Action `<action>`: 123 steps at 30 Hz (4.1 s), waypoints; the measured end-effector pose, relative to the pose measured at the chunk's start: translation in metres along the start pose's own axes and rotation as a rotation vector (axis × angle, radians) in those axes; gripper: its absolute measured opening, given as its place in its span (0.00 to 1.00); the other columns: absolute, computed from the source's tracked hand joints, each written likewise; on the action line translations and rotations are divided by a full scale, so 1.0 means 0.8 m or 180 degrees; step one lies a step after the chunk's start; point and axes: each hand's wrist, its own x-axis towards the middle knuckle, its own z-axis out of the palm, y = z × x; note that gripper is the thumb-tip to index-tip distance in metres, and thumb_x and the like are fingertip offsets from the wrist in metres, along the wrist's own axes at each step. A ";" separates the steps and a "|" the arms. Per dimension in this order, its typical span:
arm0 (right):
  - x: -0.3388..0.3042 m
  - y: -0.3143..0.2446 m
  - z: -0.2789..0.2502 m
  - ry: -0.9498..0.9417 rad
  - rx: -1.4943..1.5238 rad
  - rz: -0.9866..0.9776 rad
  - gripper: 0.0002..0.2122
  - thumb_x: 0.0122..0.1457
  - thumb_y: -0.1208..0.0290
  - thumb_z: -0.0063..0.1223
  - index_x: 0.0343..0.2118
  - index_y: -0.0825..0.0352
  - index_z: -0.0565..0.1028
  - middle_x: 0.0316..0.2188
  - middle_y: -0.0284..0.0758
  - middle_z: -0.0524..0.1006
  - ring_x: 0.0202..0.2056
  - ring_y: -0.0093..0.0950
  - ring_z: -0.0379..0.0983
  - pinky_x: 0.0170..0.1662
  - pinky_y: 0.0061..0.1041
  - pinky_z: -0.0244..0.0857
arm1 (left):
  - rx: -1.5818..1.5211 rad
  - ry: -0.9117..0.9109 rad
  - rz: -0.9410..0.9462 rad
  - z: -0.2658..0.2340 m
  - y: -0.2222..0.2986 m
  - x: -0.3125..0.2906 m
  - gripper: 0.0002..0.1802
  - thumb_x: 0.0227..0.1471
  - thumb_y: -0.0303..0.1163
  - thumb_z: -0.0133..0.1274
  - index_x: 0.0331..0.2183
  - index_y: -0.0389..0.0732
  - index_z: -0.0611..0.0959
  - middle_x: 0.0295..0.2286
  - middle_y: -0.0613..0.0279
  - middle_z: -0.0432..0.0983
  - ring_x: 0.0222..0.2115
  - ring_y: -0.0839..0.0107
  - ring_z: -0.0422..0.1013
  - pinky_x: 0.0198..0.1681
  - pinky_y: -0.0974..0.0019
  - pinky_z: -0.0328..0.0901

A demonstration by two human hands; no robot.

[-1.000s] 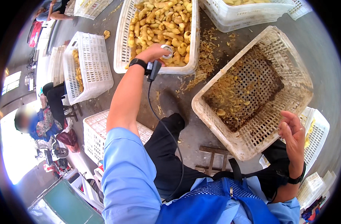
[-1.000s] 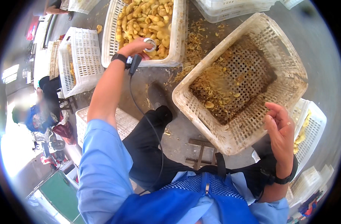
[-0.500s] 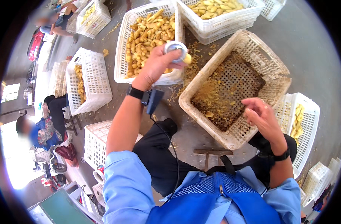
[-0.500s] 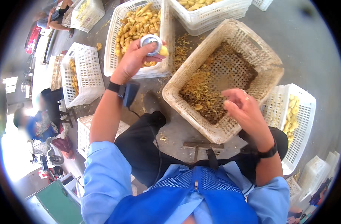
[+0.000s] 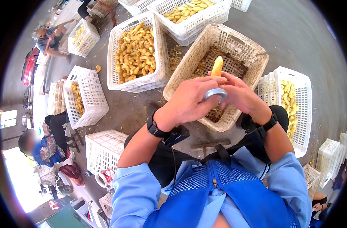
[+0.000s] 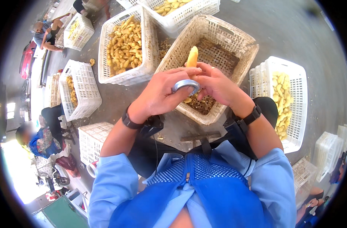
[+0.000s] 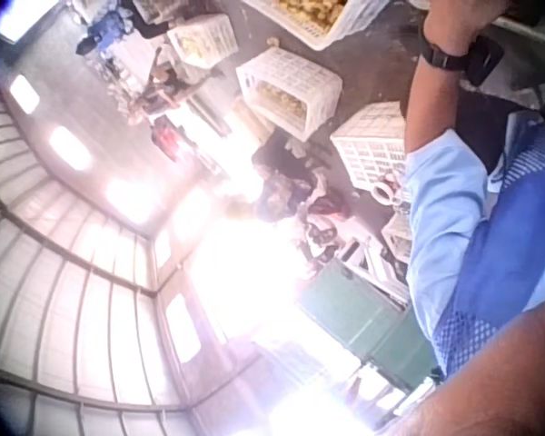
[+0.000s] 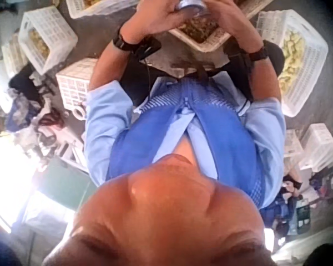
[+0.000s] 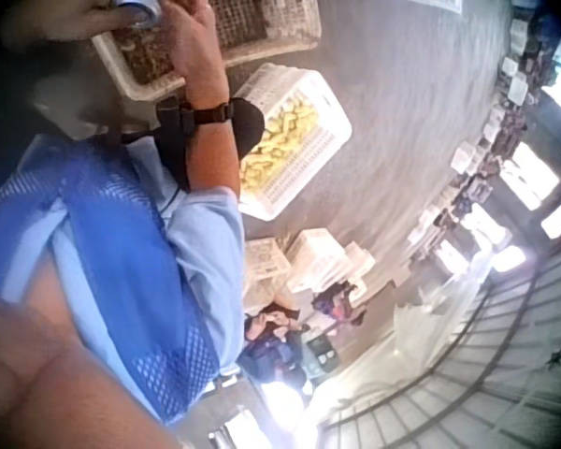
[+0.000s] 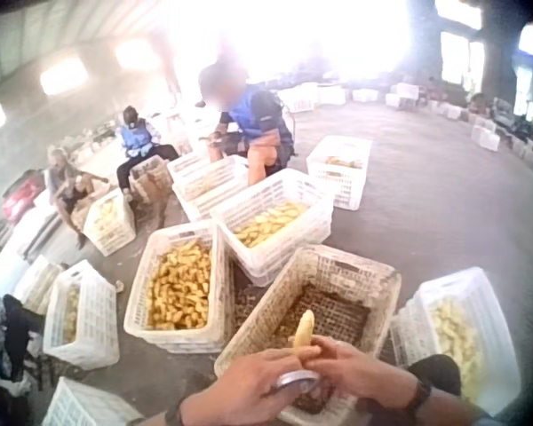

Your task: The person peels ginger roots by hand using a metal ring tool, placing the peeled pieces into a basket.

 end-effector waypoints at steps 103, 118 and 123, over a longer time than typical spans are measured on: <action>0.003 0.060 0.003 0.0580 -0.0610 -0.0054 0.14 0.60 0.72 0.46 0.48 0.70 0.67 0.26 0.28 0.71 0.19 0.13 0.62 0.21 0.15 0.57 | -0.0422 0.2176 -0.1213 0.078 -0.101 0.044 0.08 0.55 0.30 0.56 0.32 0.34 0.80 0.21 0.62 0.75 0.22 0.75 0.68 0.26 0.67 0.64; 0.008 0.064 -0.005 0.0980 -0.0775 -0.0058 0.07 0.61 0.71 0.42 0.38 0.67 0.70 0.24 0.29 0.72 0.20 0.13 0.60 0.22 0.15 0.54 | -0.0259 0.1579 -0.1730 0.044 -0.111 0.010 0.10 0.50 0.31 0.61 0.34 0.35 0.85 0.24 0.67 0.79 0.24 0.82 0.69 0.27 0.73 0.65; 0.006 0.055 -0.003 0.1063 -0.0133 0.0038 0.05 0.62 0.69 0.42 0.37 0.63 0.66 0.24 0.30 0.71 0.15 0.13 0.56 0.16 0.14 0.47 | -0.0527 0.2035 -0.1717 0.025 -0.133 0.006 0.06 0.50 0.28 0.58 0.31 0.35 0.84 0.23 0.66 0.78 0.22 0.79 0.69 0.26 0.70 0.65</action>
